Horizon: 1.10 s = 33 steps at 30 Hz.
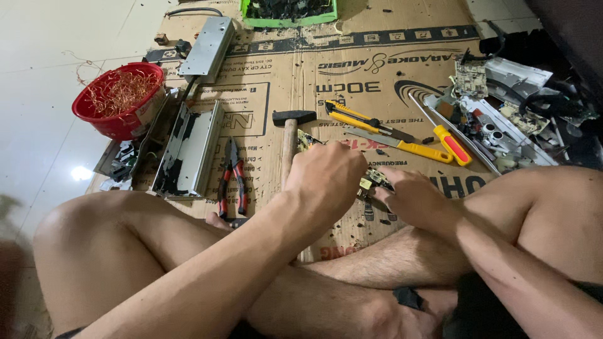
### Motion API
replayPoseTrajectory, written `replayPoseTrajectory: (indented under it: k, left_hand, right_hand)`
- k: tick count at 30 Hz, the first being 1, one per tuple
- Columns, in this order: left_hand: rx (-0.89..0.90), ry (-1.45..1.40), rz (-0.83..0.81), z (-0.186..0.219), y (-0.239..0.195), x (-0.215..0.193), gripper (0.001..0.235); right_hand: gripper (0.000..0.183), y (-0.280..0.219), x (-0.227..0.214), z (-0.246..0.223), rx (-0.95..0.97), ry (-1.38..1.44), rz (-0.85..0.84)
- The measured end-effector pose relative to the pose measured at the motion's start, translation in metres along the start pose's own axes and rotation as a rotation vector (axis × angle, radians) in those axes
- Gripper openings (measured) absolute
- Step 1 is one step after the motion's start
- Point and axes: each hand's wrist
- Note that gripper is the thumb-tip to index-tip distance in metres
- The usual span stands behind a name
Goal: The person sits on the floor and uses a hammer to strike a small circuit board, breaking off components. They then use a screwdriver to pry and remove parts from the board, placing the removed pieces into a nearby red container.
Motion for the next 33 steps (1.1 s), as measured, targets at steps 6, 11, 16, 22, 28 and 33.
replayPoseTrajectory:
  k: [6,11,16,22,28,33]
  left_hand:
    - [-0.004,0.015,0.012,-0.003,0.007,0.012,0.018]
    - [0.049,0.057,0.049,-0.005,0.014,0.019,0.017]
    - [0.060,0.124,0.105,0.006,0.026,0.008,0.017]
    - [0.063,0.366,0.236,0.004,0.044,0.027,0.025]
    - [0.098,0.233,0.122,-0.010,0.055,0.022,0.012]
    - [0.322,0.370,0.618,-0.022,0.057,0.062,0.028]
  right_hand:
    - [0.053,0.004,0.005,0.010,-0.046,-0.053,0.018]
    - [0.051,-0.004,0.004,0.006,-0.053,-0.071,0.052]
    - [0.052,0.016,0.012,0.012,-0.009,-0.152,0.034]
    - [0.049,-0.009,-0.004,-0.008,0.098,-0.163,-0.070]
    - [0.045,-0.017,-0.006,-0.012,0.086,-0.161,-0.059]
    - [0.052,0.008,0.013,0.005,0.097,-0.107,-0.131]
Point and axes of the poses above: each hand's wrist, its own y-axis towards the middle knuckle, its own x-axis out of the palm, z = x × y, and after that the axes turned 8 degrees about x, right-handed
